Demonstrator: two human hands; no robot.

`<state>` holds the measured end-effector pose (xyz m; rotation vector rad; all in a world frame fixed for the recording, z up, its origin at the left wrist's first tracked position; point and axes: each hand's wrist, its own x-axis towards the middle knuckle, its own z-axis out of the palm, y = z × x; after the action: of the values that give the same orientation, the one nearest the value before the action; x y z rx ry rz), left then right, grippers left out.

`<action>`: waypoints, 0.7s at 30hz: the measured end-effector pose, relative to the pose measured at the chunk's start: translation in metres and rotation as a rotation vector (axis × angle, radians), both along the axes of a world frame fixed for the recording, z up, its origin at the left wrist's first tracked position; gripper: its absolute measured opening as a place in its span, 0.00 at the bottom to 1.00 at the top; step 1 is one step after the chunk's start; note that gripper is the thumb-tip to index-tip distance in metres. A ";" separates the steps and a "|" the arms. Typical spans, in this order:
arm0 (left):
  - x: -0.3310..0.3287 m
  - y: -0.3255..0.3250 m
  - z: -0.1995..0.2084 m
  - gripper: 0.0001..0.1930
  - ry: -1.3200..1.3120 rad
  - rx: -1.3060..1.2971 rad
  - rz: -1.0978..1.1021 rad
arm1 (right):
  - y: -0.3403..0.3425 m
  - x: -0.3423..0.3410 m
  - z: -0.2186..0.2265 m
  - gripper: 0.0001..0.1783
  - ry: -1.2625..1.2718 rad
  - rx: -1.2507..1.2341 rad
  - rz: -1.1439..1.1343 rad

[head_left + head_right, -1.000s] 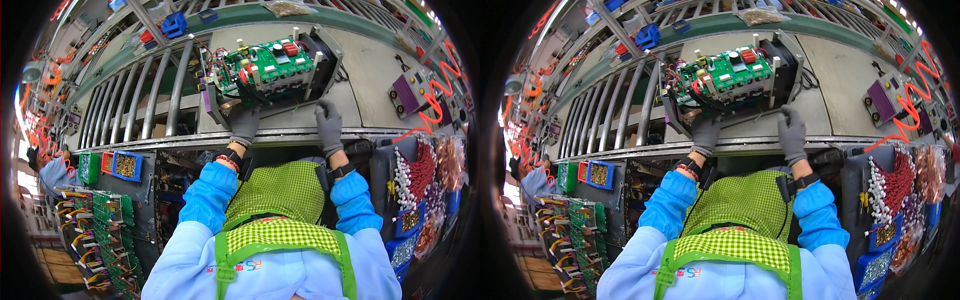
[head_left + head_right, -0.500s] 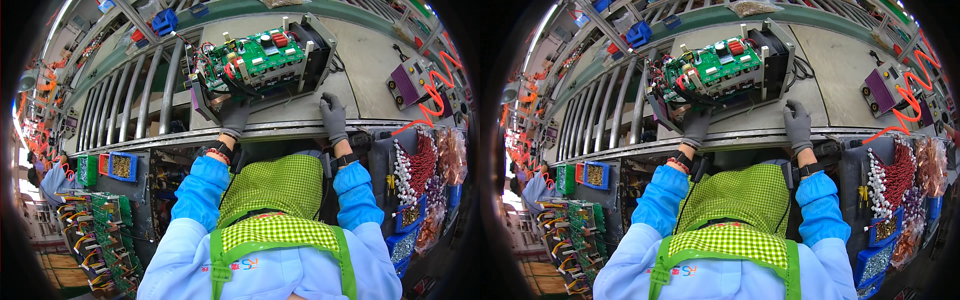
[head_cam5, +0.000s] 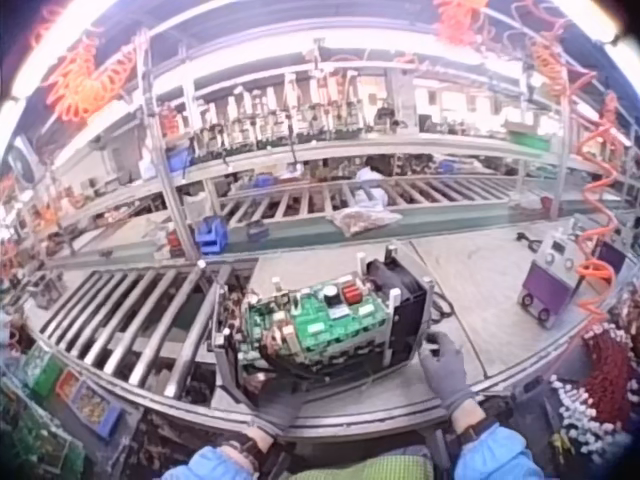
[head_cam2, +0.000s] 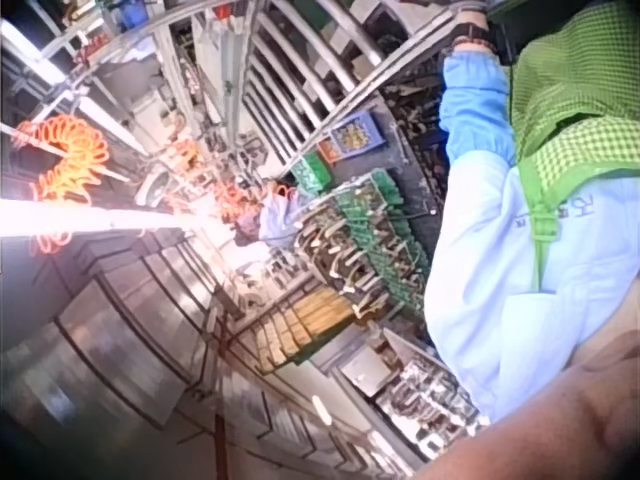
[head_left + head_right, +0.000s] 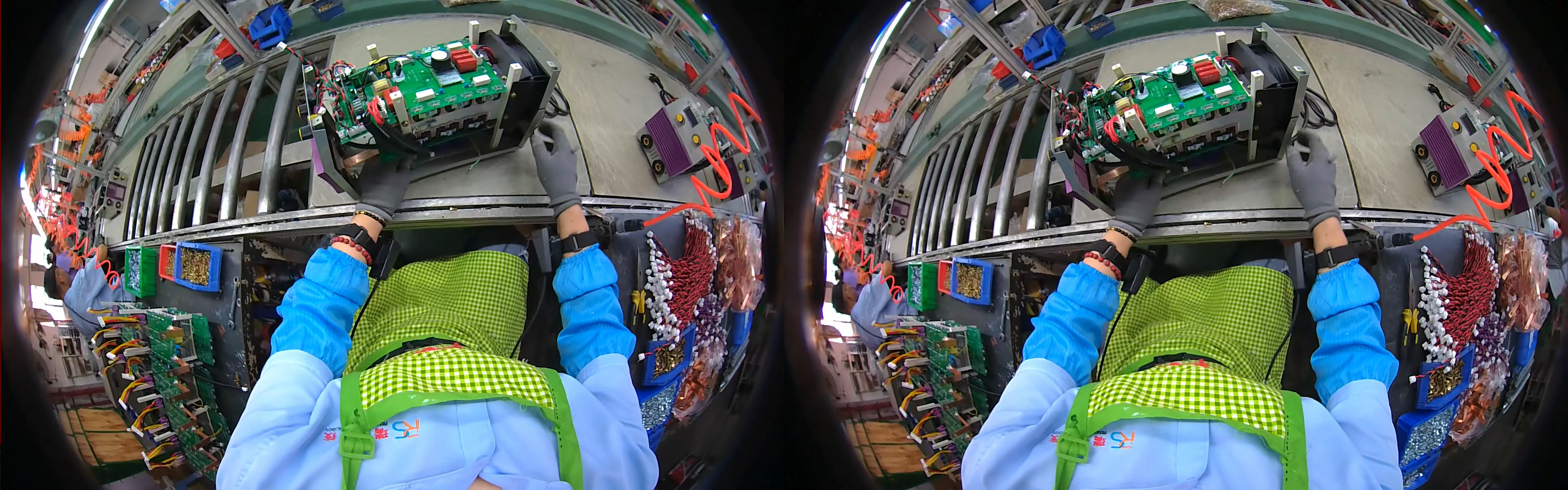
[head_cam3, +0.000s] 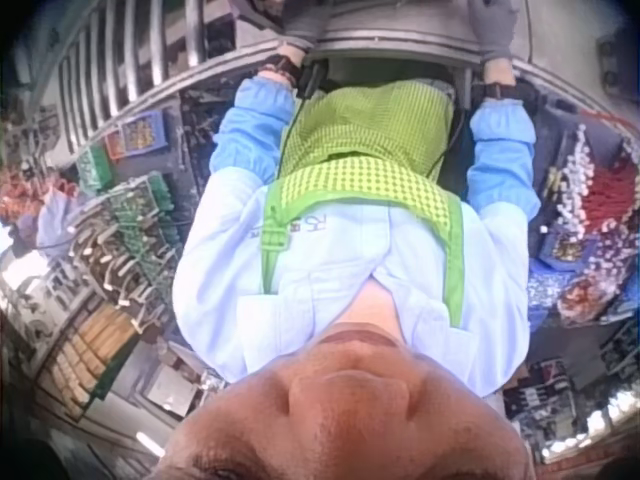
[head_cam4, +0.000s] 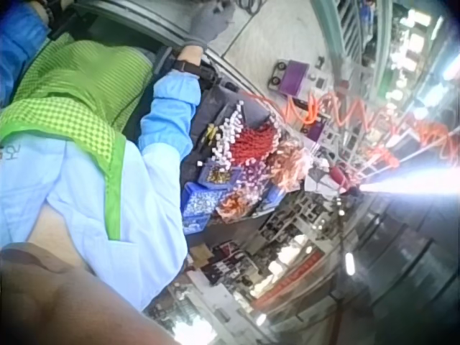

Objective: The recorder is assembling an electronic device, connecting wires to circuit boards and securing components with an electric screwdriver.

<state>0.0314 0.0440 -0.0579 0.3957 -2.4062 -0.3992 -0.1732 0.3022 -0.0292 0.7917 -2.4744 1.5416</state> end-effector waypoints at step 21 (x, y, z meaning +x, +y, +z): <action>-0.014 -0.039 -0.003 0.11 -0.150 -0.126 -0.179 | -0.015 -0.022 0.020 0.17 0.109 0.313 0.221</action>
<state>0.0177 0.0050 -0.0614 0.1597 -2.6068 -0.3032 -0.1953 0.2874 -0.0094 1.1990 -2.6545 1.1404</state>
